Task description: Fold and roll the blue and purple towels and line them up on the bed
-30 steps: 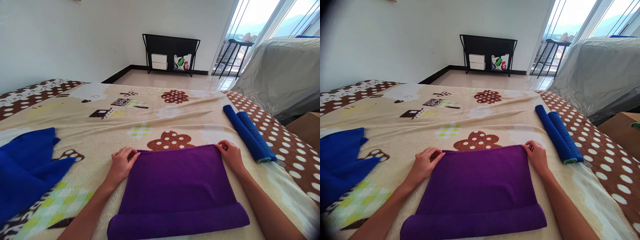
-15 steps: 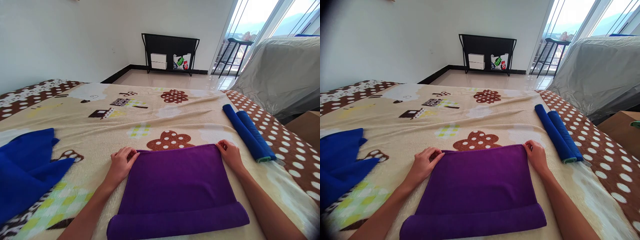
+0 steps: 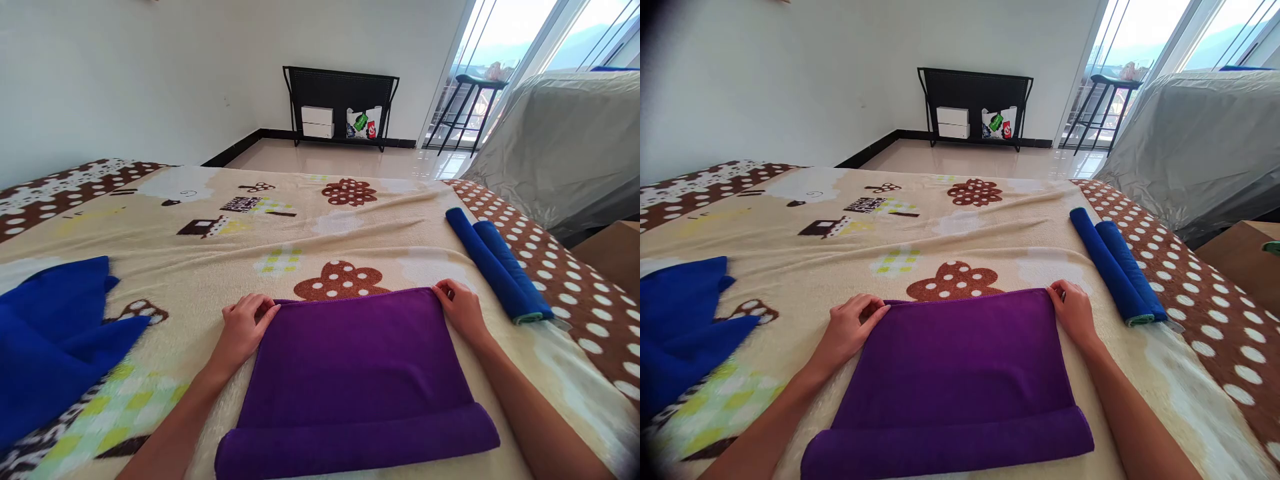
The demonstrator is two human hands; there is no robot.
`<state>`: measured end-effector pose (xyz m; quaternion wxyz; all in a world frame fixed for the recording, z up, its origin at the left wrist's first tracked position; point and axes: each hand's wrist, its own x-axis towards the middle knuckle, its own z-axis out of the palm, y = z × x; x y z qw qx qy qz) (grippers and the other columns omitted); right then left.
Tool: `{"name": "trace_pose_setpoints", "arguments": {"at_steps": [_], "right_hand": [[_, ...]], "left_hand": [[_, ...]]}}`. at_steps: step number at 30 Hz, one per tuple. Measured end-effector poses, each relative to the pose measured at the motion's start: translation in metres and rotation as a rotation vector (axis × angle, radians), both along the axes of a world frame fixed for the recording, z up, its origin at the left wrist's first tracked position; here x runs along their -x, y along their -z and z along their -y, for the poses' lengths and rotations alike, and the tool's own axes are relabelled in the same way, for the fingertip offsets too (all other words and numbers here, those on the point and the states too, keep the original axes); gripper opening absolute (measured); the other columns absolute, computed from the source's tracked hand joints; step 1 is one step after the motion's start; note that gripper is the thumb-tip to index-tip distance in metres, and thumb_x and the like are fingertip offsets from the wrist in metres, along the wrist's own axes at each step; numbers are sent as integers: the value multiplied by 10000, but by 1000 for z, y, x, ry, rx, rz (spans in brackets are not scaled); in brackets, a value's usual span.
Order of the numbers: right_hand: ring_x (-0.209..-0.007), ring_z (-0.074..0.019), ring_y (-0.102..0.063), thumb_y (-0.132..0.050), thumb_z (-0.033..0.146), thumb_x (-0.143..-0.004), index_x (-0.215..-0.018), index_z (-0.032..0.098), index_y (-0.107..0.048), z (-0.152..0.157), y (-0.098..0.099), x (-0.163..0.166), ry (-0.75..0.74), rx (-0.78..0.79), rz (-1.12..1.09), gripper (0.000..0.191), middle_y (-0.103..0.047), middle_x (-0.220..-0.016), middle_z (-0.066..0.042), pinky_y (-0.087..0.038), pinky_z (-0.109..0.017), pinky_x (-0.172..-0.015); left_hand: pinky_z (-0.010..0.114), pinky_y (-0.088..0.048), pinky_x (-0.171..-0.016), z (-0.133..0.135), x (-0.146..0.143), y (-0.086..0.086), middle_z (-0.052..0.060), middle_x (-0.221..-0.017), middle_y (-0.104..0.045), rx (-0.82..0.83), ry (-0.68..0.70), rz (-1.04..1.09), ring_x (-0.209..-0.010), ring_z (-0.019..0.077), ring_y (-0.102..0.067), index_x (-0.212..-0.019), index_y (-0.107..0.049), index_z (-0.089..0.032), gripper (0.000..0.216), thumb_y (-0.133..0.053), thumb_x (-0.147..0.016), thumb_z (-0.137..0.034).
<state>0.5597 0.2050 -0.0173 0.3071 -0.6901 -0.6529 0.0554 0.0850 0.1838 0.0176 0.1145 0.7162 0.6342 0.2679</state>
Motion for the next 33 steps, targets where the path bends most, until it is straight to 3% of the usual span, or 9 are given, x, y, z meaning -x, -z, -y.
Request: {"name": "trace_pose_setpoints", "arguments": {"at_steps": [7,12,14,16,18,20,23,27,33], "right_hand": [[-690,-211,-548,-468,538,-914,-812,214,-634,-1,0,0,-6,-17,4,379,-627,-730,-46,-409,-351,-680],[-902,-259,-608,-454,549,-936,-1036,207,-658,14,-28,15,-39,-111,1,410,-673,-991,-109,-451,-434,-881],[-1141,-272,-574,-512,550,-928,-1240,251,-600,31,-46,35,-219,-85,24,441,-637,-1230,-104,-404,-444,-1025],[-1346,-273,-450,-570,569,-905,-1436,317,-447,50,-58,60,-526,41,98,601,-506,-1457,-70,-339,-453,-1118],[-1456,-286,-310,-599,636,-862,-1542,363,-266,65,-61,82,-781,181,196,805,-327,-1593,-42,-269,-500,-1170],[-1492,-294,-231,-587,695,-835,-1570,373,-168,71,-56,92,-875,258,259,905,-217,-1634,-35,-221,-541,-1188],[-1500,-269,-213,-504,654,-910,-1573,361,-168,61,-40,79,-767,257,276,799,-220,-1631,-40,-220,-538,-1190],[-1478,-240,-283,-385,523,-1007,-1529,372,-310,39,-23,43,-517,186,247,548,-311,-1598,-28,-261,-516,-1172],[-1433,-204,-376,-299,400,-1045,-1477,355,-416,29,-9,28,-479,108,185,450,-421,-1539,-14,-318,-469,-1137]], "left_hand": [[352,-407,-823,-1,1,2,10,-827,-660,-18,12,-19,-800,191,-615,-811,-613,-224,226,-545,-906,-418],[433,-348,-985,11,-3,-12,50,-1043,-680,-133,-31,-54,-991,231,-627,-1052,-628,-238,218,-509,-947,-387],[439,-315,-1063,23,-13,-23,67,-1211,-657,-170,117,-96,-1178,244,-578,-1184,-599,-260,271,-487,-970,-383],[428,-297,-1122,34,-28,-32,66,-1418,-559,-104,408,-180,-1348,243,-470,-1371,-495,-298,410,-485,-979,-415],[436,-266,-1169,40,-42,-35,45,-1572,-389,26,665,-276,-1453,242,-344,-1523,-293,-340,604,-488,-971,-487],[460,-229,-1197,41,-48,-32,31,-1622,-276,108,759,-342,-1489,250,-273,-1564,-162,-360,719,-489,-953,-552],[482,-206,-1209,32,-40,-23,30,-1625,-257,113,686,-368,-1491,253,-268,-1561,-152,-374,702,-478,-961,-539],[498,-220,-1199,18,-15,-13,32,-1608,-298,93,522,-381,-1478,248,-300,-1541,-213,-396,620,-459,-981,-497],[486,-260,-1174,10,-2,0,22,-1578,-362,71,405,-379,-1461,216,-339,-1511,-307,-405,504,-385,-1014,-437]]}}
